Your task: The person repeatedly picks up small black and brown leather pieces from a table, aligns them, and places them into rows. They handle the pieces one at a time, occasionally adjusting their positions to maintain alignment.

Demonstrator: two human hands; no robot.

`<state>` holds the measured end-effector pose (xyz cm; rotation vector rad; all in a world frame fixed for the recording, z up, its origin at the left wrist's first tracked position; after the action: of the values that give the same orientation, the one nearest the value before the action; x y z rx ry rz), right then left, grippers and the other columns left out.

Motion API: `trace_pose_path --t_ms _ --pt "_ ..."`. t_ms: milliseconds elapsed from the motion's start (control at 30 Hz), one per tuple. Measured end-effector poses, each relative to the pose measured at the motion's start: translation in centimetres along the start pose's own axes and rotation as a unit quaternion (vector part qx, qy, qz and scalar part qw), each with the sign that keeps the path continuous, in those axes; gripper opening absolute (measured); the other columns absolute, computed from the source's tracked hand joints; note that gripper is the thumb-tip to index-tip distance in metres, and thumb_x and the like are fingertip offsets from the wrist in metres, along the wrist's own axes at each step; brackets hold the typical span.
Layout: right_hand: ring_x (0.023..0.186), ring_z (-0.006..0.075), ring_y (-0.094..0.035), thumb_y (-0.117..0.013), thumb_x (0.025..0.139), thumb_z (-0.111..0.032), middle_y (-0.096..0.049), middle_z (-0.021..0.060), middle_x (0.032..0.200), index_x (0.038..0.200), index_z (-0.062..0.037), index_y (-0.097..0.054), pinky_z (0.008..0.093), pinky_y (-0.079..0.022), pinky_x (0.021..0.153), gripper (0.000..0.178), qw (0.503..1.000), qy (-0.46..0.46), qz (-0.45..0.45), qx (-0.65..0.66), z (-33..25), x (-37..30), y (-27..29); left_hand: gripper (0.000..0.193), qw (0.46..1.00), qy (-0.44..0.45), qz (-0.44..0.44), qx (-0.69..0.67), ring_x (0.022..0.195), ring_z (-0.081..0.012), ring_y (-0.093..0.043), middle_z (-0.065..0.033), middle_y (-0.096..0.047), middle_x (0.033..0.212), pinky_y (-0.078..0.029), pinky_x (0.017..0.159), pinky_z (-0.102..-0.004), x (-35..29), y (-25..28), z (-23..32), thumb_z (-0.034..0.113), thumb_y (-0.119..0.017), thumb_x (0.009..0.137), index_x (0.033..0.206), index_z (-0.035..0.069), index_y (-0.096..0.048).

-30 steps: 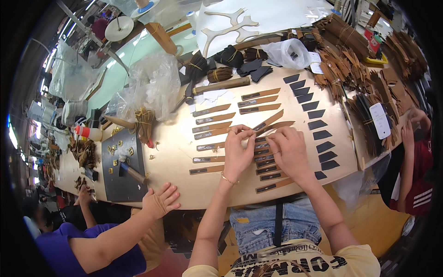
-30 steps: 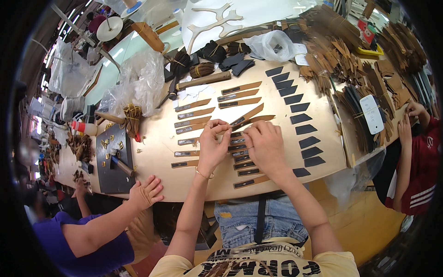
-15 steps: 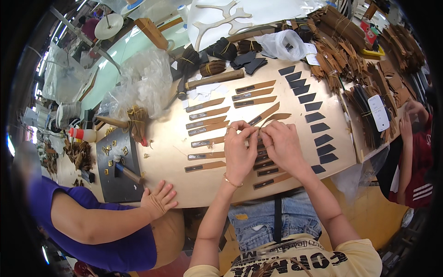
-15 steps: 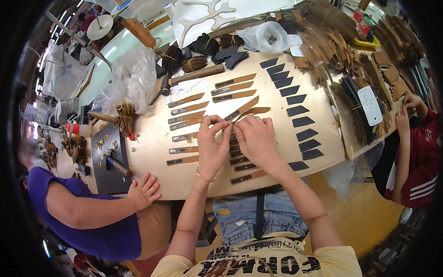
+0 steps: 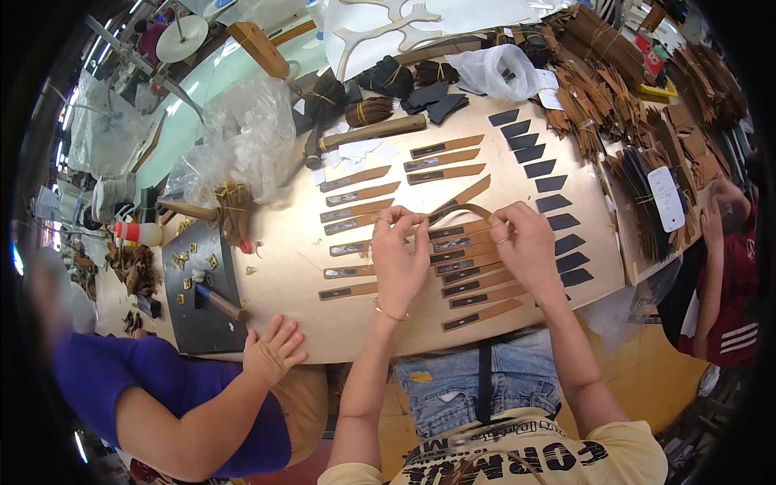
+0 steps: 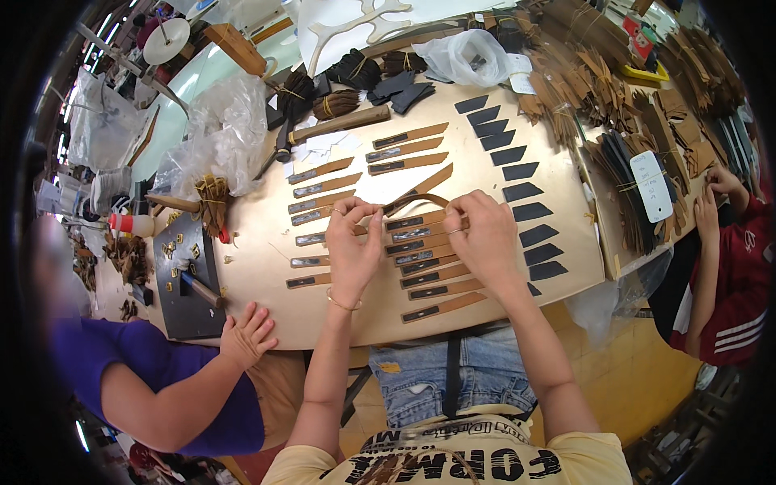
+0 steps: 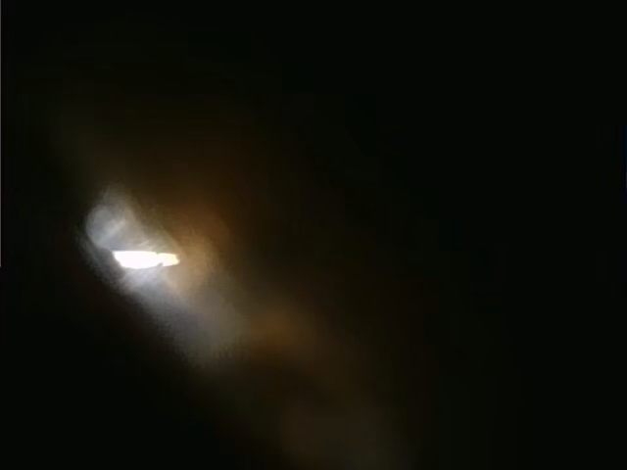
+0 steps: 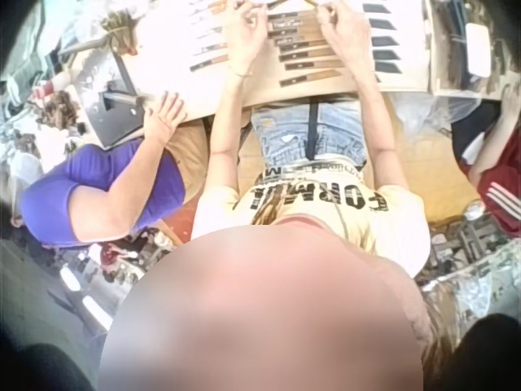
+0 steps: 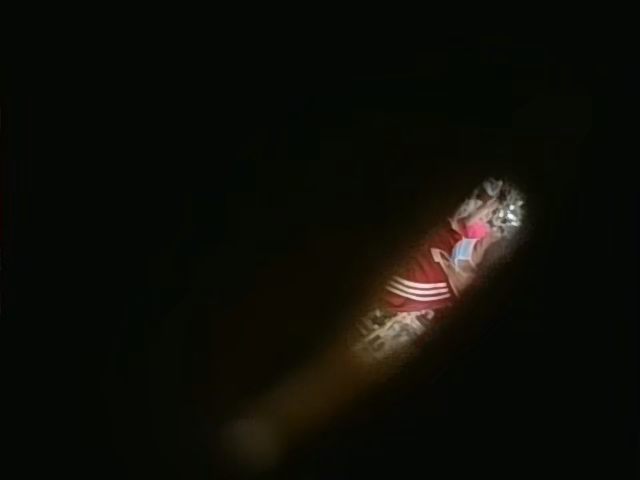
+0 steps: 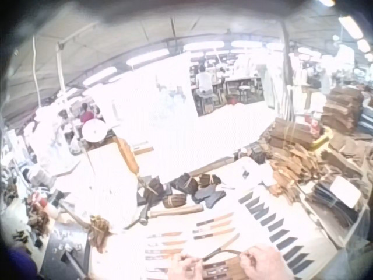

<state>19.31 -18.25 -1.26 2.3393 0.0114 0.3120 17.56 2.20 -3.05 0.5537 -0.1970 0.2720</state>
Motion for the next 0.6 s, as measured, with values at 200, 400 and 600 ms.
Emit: trace_pose_path --t_ms 200,400,600 --pt "0.065 0.0265 -0.064 -0.069 0.091 -0.028 -0.065 0.0093 0.078 0.089 -0.0042 -0.065 0.0372 -0.050 0.062 0.024 0.990 -0.052 -0.074 0.105 -0.1 -0.4 -2.0 0.010 0.996 -0.004 -0.043 -0.074 0.088 -0.0267 -0.061 -0.0139 -0.060 0.097 -0.049 0.080 -0.0363 -0.7 -1.6 1.6 0.004 -0.067 0.087 0.092 -0.003 -0.070" --pt "0.065 0.0210 -0.059 -0.065 0.093 -0.012 -0.063 0.0120 0.081 0.097 0.0000 -0.063 0.0322 -0.048 0.062 0.013 0.995 0.020 -0.024 0.097 -0.5 0.5 -2.0 0.009 0.997 0.041 -0.032 -0.055 0.084 -0.0236 -0.061 -0.0130 -0.061 0.092 -0.049 0.076 -0.0344 -0.2 -1.5 0.7 0.005 -0.066 0.088 0.091 -0.003 -0.069" --pt "0.072 0.0310 -0.063 -0.059 0.095 -0.013 -0.061 0.0136 0.084 0.092 -0.0023 -0.059 0.0398 -0.049 0.066 0.011 0.998 -0.030 0.048 0.017 2.9 0.5 1.7 0.012 0.998 0.029 -0.039 0.031 0.079 -0.0213 -0.060 -0.0107 -0.062 0.088 -0.048 0.072 -0.0337 0.8 -1.8 -0.2 0.009 -0.066 0.088 0.091 -0.002 -0.070"
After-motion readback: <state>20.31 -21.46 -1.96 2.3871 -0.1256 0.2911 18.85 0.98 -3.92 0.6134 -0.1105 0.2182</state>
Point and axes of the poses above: each hand's wrist, its own x-axis towards the middle knuckle, its own y-axis out of the back of the hand, z = x × y, the point moved 10 cm from there along x, towards the middle knuckle
